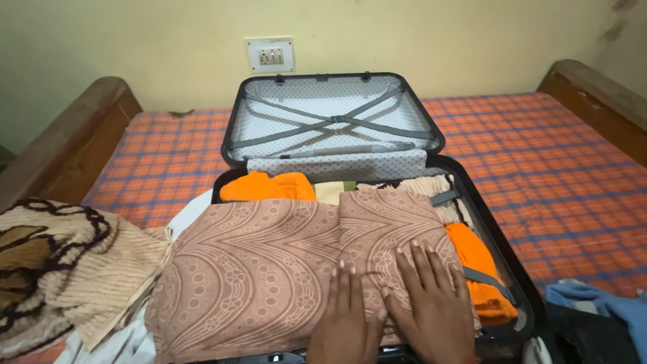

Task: The person folds a patterned brown fabric and a beige sweater, then places them into an open suitcase on a bed and fastens the internal straps over the clothes.

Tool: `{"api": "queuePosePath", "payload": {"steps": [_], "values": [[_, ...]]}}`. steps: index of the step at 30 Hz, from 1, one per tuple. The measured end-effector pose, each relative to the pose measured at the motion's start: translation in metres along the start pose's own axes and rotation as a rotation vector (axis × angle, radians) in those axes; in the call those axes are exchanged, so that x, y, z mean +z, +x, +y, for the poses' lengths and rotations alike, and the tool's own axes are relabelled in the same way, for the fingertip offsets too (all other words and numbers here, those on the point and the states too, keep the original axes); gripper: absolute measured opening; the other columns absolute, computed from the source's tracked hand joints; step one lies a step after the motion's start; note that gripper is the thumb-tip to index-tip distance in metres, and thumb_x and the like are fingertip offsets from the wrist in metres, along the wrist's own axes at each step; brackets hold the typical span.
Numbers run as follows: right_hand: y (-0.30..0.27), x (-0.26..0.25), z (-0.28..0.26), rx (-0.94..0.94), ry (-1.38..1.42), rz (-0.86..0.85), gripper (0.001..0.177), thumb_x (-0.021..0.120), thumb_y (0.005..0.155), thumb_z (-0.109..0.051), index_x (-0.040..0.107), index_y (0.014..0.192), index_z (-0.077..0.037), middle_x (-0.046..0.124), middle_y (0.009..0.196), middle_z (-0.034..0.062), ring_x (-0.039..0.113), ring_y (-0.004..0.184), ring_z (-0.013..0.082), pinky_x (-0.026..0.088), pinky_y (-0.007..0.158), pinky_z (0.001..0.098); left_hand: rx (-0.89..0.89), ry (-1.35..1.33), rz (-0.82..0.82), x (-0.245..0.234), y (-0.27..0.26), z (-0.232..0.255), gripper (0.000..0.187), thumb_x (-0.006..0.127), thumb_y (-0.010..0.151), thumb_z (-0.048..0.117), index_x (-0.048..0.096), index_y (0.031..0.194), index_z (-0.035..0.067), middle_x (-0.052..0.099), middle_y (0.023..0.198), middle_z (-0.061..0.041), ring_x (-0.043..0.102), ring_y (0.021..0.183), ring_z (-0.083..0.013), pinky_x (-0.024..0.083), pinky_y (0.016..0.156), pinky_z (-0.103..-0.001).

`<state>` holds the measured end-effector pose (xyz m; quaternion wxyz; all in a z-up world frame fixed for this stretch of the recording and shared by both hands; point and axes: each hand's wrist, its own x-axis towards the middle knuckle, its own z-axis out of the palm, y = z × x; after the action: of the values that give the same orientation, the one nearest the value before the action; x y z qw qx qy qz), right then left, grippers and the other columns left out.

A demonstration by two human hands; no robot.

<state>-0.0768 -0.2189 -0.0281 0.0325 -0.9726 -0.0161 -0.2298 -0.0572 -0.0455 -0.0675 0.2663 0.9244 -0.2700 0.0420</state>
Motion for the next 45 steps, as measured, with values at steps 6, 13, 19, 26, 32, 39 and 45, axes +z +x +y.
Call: {"api": "queuePosePath", "payload": {"steps": [6, 13, 19, 26, 32, 39, 45], "values": [[-0.002, -0.006, -0.002, 0.026, 0.107, 0.136, 0.062, 0.054, 0.091, -0.05, 0.053, 0.143, -0.016, 0.047, 0.154, 0.0136, 0.042, 0.144, 0.0311, 0.026, 0.116, 0.0523, -0.096, 0.072, -0.095, 0.046, -0.02, -0.019, 0.092, 0.062, 0.097, 0.054, 0.027, 0.148, -0.015, 0.028, 0.152, -0.042, 0.031, 0.144, -0.051, 0.031, 0.117, -0.051], [-0.017, -0.005, -0.031, -0.083, 0.078, 0.209, 0.059, 0.051, 0.092, -0.042, 0.052, 0.147, -0.018, 0.047, 0.154, 0.0105, 0.041, 0.143, 0.0311, 0.023, 0.117, 0.0583, -0.179, 0.121, -0.104, 0.011, -0.041, -0.021, 0.061, 0.063, 0.095, 0.038, 0.049, 0.143, 0.002, 0.044, 0.153, -0.026, 0.036, 0.143, -0.0502, 0.032, 0.111, -0.061], [-0.024, 0.023, -0.033, -0.187, 0.069, 0.039, 0.067, 0.056, 0.084, -0.045, 0.053, 0.144, -0.015, 0.048, 0.152, 0.0147, 0.038, 0.144, 0.0331, 0.02, 0.114, 0.0593, 0.046, -0.016, 0.291, -0.061, -0.006, 0.017, 0.042, 0.062, 0.089, 0.016, 0.061, 0.126, -0.005, 0.06, 0.137, -0.026, 0.052, 0.13, -0.0441, 0.04, 0.108, -0.052], [-0.028, 0.04, -0.019, -0.186, 0.078, -0.079, 0.064, 0.061, 0.08, -0.05, 0.06, 0.134, -0.015, 0.054, 0.14, 0.0171, 0.037, 0.143, 0.0384, 0.015, 0.113, 0.0664, 0.431, -0.037, 0.25, -0.035, 0.115, 0.055, 0.053, 0.055, 0.097, 0.031, 0.056, 0.142, 0.004, 0.053, 0.151, -0.02, 0.045, 0.145, -0.0361, 0.029, 0.117, -0.057], [-0.021, 0.034, -0.026, -0.172, 0.093, -0.195, 0.057, 0.063, 0.079, -0.045, 0.066, 0.124, -0.01, 0.062, 0.131, 0.0167, 0.047, 0.135, 0.0346, 0.021, 0.111, 0.0656, 0.349, 0.01, 0.124, 0.002, 0.138, 0.014, 0.063, 0.04, 0.1, 0.047, 0.048, 0.151, 0.01, 0.042, 0.16, -0.012, 0.03, 0.149, -0.0388, 0.01, 0.121, -0.062], [-0.022, 0.035, -0.024, -0.19, 0.101, -0.177, 0.058, 0.068, 0.075, -0.045, 0.069, 0.122, -0.012, 0.065, 0.128, 0.0143, 0.049, 0.133, 0.0326, 0.023, 0.107, 0.0653, 0.35, -0.044, 0.127, -0.01, 0.122, 0.016, 0.061, 0.038, 0.105, 0.043, 0.046, 0.155, 0.009, 0.04, 0.162, -0.018, 0.026, 0.153, -0.0431, 0.011, 0.123, -0.059], [-0.028, 0.048, -0.015, -0.298, 0.103, 0.05, 0.066, 0.065, 0.069, -0.048, 0.068, 0.126, -0.014, 0.061, 0.137, 0.0113, 0.041, 0.141, 0.0319, 0.022, 0.108, 0.0645, 0.254, -0.132, -0.03, -0.036, 0.029, 0.004, 0.06, 0.04, 0.107, 0.04, 0.043, 0.156, 0.006, 0.039, 0.164, -0.019, 0.026, 0.155, -0.0418, 0.013, 0.121, -0.06]]}}
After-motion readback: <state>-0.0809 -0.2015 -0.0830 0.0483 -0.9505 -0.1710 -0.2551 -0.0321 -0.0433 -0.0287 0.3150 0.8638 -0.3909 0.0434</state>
